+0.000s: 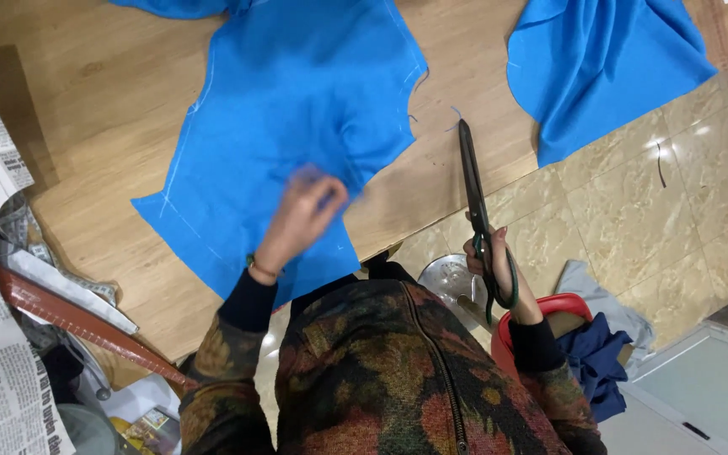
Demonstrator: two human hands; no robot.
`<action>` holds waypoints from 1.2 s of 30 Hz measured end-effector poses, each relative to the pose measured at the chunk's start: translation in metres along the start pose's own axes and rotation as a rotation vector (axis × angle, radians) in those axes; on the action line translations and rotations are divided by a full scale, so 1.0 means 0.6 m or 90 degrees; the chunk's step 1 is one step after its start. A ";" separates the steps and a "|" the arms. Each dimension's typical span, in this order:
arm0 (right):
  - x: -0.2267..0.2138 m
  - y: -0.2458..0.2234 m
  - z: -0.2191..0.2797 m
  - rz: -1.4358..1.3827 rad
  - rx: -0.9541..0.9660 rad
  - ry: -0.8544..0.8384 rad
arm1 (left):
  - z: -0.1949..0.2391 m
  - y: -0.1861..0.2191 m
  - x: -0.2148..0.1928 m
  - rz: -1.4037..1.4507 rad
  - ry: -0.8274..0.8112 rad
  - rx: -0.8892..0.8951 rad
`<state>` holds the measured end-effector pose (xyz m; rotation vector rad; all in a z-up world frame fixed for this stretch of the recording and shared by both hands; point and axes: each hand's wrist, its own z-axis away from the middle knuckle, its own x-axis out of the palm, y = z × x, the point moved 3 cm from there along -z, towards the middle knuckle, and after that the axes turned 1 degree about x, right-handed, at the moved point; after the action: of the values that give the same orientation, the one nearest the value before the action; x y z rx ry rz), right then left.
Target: A person uses large tailor shears to cut out pattern pieces from blue fabric along chalk lines on a wooden table.
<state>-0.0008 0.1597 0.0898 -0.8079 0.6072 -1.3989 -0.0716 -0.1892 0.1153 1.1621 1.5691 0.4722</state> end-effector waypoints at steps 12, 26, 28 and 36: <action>0.057 -0.018 0.056 -0.064 0.110 -0.051 | -0.039 -0.009 0.166 0.495 -0.218 -0.075; 0.097 -0.057 0.087 0.068 0.043 -0.048 | -0.041 -0.044 0.267 -0.349 0.046 0.112; 0.078 -0.026 0.080 0.166 0.040 -0.034 | -0.047 -0.029 0.257 -0.340 0.050 0.112; 0.073 -0.006 0.065 0.215 0.105 -0.020 | -0.060 -0.015 0.228 -0.179 0.098 0.075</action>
<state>0.0321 0.1216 0.1206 -0.5644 0.5675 -1.1080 -0.1005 -0.0664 0.0504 0.9892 1.8817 0.2914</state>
